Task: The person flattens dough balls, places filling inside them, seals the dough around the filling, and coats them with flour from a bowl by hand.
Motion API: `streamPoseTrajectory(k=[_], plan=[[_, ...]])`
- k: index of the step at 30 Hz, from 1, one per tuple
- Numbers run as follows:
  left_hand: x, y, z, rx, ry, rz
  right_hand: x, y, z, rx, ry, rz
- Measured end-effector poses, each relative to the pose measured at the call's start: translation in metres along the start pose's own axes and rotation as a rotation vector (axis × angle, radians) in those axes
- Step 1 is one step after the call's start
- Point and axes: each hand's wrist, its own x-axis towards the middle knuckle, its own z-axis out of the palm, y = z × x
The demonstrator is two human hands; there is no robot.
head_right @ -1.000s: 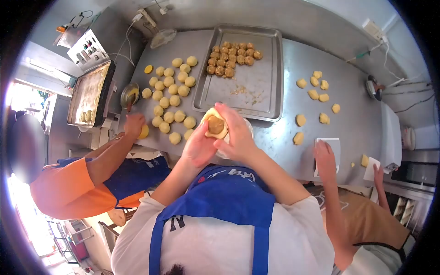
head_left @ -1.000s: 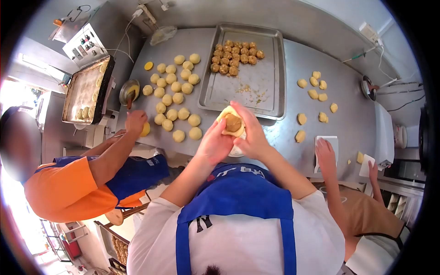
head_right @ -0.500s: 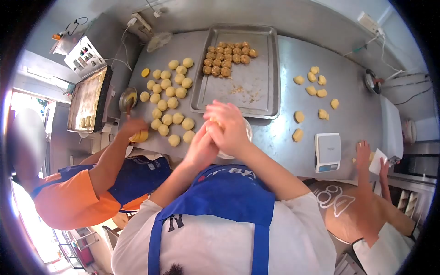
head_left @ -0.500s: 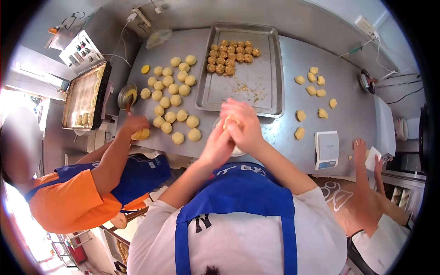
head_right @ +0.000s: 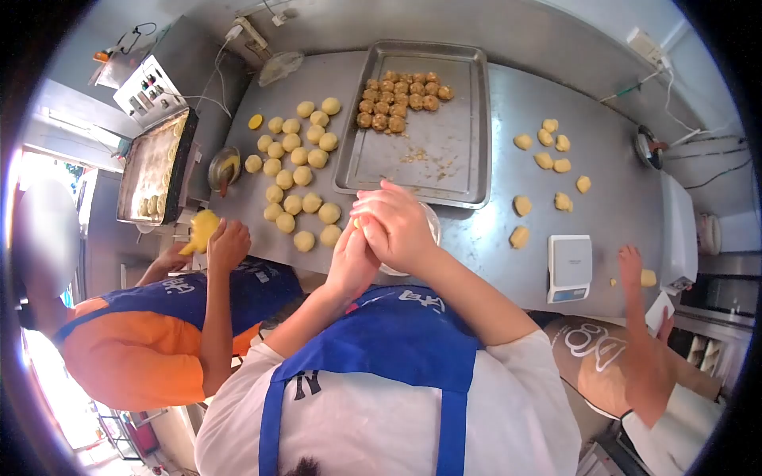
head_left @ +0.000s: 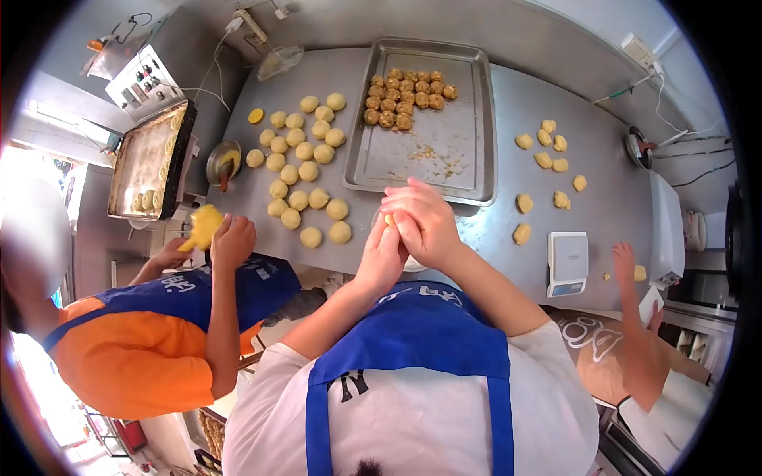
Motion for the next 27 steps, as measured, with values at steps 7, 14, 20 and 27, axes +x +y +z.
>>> streamPoseTrajectory(k=[7, 14, 20, 27], plan=[[0.013, 0.002, 0.011, -0.064, -0.07, 0.08, 0.006, -0.019, 0.017, 0.222, 0.446, 0.284], [0.012, -0.001, -0.01, 0.276, -0.144, 0.005, 0.005, 0.004, -0.016, -0.038, 0.06, -0.132], [0.022, 0.026, -0.002, -0.361, -0.281, -0.022, 0.001, -0.015, 0.003, -0.024, -0.007, -0.03], [0.027, 0.009, -0.01, -0.276, 0.266, -0.115, 0.0, 0.023, 0.006, -0.226, -0.181, -0.355]])
